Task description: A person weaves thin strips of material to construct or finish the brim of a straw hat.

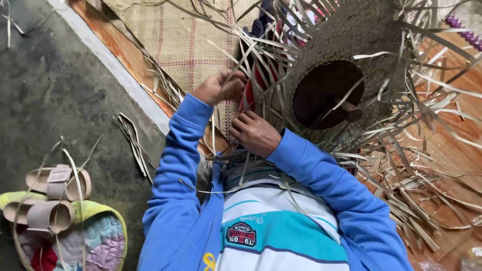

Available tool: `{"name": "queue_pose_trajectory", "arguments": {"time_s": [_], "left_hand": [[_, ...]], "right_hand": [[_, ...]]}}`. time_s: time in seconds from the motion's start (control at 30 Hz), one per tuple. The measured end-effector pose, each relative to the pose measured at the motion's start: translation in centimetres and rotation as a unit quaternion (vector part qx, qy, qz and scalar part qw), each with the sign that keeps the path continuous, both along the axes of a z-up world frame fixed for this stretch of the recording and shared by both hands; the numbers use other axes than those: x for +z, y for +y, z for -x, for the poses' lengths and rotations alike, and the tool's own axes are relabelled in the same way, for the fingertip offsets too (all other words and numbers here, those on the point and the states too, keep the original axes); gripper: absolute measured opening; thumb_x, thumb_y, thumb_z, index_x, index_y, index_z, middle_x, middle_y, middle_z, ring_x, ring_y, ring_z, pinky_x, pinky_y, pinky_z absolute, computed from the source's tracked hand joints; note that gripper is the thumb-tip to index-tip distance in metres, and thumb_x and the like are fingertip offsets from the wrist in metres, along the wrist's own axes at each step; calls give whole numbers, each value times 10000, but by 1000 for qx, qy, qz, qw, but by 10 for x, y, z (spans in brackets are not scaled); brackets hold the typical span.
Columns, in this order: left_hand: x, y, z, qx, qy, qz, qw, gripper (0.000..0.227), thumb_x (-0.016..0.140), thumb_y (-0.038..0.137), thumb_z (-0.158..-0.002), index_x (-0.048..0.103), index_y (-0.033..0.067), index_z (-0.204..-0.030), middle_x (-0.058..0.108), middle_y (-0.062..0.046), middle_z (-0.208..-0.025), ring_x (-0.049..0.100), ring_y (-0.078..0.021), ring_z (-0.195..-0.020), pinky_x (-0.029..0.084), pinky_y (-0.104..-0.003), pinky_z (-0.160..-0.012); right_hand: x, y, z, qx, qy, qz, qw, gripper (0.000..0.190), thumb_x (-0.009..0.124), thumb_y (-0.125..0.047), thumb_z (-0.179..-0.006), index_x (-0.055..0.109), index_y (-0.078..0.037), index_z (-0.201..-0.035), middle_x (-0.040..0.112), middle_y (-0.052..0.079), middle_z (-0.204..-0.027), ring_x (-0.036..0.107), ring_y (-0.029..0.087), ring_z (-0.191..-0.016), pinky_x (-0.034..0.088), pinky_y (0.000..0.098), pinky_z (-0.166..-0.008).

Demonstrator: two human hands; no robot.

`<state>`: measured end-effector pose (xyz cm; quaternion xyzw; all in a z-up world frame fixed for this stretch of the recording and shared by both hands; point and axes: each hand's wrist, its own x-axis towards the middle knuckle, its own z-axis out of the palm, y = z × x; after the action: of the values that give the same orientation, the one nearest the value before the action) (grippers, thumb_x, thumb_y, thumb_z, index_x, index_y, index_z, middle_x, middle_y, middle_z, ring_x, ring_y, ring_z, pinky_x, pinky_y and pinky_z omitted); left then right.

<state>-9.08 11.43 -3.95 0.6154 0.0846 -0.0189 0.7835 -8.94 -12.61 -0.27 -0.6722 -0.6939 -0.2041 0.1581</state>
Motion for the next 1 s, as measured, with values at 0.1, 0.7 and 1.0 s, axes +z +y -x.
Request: {"name": "queue_pose_trajectory", "arguments": {"time_s": [0.1, 0.7, 1.0], "left_hand": [[48, -41, 18, -65, 99, -130, 985, 431, 732, 363, -988, 700, 53, -1285, 780, -103, -997, 756, -157, -924, 660, -326, -801], [44, -89, -12, 3, 112, -351, 930, 290, 832, 391, -815, 703, 186, -656, 668, 1, -588, 655, -145, -618, 515, -320, -638], [42, -86, -28, 30, 24, -254, 966, 355, 822, 398, -918, 823, 45, -890, 770, -190, -756, 725, -360, -737, 579, -493, -828]], "right_hand": [[16, -1, 5, -6, -7, -10, 1000, 244, 468, -261, -1137, 566, -93, -989, 506, 95, -962, 565, 248, -924, 489, 410, -970], [15, 5, 6, 47, 29, -21, 998, 213, 548, -219, -1088, 680, -94, -976, 618, 93, -893, 651, 269, -883, 514, 437, -878], [17, -1, 10, 42, 35, -39, 998, 245, 496, -249, -1124, 631, -85, -1003, 571, 91, -909, 619, 275, -941, 507, 420, -960]]}}
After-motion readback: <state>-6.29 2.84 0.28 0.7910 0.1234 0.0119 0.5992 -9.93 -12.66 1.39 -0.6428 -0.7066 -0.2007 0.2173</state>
